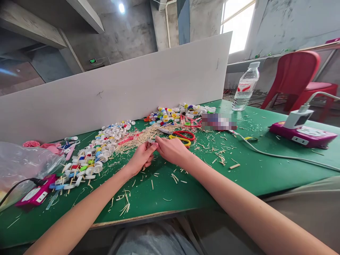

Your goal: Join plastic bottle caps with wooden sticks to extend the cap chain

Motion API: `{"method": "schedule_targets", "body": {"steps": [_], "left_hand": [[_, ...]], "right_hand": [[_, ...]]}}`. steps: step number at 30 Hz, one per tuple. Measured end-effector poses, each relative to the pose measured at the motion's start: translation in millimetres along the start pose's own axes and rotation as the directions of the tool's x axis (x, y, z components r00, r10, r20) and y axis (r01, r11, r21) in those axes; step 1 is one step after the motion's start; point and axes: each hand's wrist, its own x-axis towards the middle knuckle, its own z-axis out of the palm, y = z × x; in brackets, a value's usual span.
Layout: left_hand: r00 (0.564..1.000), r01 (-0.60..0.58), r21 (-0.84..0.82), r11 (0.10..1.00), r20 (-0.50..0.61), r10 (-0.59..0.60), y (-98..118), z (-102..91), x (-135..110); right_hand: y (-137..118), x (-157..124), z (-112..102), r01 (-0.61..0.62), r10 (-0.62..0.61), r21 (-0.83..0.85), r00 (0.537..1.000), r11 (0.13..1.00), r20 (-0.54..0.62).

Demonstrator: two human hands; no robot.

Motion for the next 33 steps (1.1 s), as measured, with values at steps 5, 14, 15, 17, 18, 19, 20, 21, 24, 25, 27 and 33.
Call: {"method": "schedule_targets", "body": {"steps": [5, 14, 15, 17, 18, 19, 20, 21, 24, 25, 27, 33], "left_hand": [[0.998, -0.048, -0.002, 0.999, 0.033, 0.048, -6.6, -1.8, 0.7], [0.992, -0.065, 0.163, 0.984, -0.095, 0.081, -7.5, -1.7, 3.5], [0.989, -0.069, 0.203, 0.977, -0.111, 0.093, -8.2, -2.4, 4.2], [0.986, -0.07, 0.27, 0.96, -0.127, 0.107, -10.0, -4.1, 5.5], [0.985, -0.066, 0.296, 0.953, -0.131, 0.109, -10.7, -4.8, 5.9], [0.985, -0.061, 0.317, 0.946, -0.136, 0.109, -11.2, -5.5, 6.1], [0.984, -0.056, 0.332, 0.942, -0.143, 0.109, -11.5, -5.9, 6.1], [0.983, -0.049, 0.343, 0.938, -0.149, 0.106, -11.4, -6.1, 5.8], [0.985, -0.022, 0.364, 0.931, -0.154, 0.084, -10.0, -5.6, 4.4], [0.986, -0.012, 0.372, 0.928, -0.15, 0.073, -9.5, -5.2, 3.9], [0.983, 0.0, 0.406, 0.914, -0.169, 0.076, -8.8, -4.7, 3.3], [0.951, -0.077, 0.413, 0.908, -0.244, 0.191, -7.3, -10.1, 4.1]], "right_hand": [[5.6, -0.6, -4.7, 0.066, -0.065, 0.032, 0.998, 0.997, -0.027], [-10.2, -2.8, -7.1, -0.083, 0.091, -0.171, 0.995, 0.982, 0.038], [-13.1, -3.5, -7.0, -0.108, 0.118, -0.189, 0.992, 0.976, 0.041], [-18.4, -4.8, -6.5, -0.154, 0.168, -0.215, 0.985, 0.964, 0.046], [-20.7, -5.5, -6.1, -0.178, 0.193, -0.225, 0.98, 0.958, 0.048], [-22.9, -6.1, -5.6, -0.2, 0.217, -0.232, 0.975, 0.952, 0.048], [-24.8, -6.6, -5.0, -0.22, 0.237, -0.238, 0.97, 0.946, 0.045], [-26.5, -7.1, -4.4, -0.236, 0.253, -0.242, 0.967, 0.941, 0.041], [-30.0, -7.8, -3.0, -0.255, 0.268, -0.248, 0.963, 0.935, 0.02], [-30.5, -7.8, -2.9, -0.255, 0.267, -0.247, 0.964, 0.935, 0.013], [-29.7, -7.2, -3.0, -0.28, 0.288, -0.244, 0.958, 0.928, -0.003], [-14.1, -1.6, -1.4, -0.345, 0.346, -0.215, 0.938, 0.914, -0.035]]}}
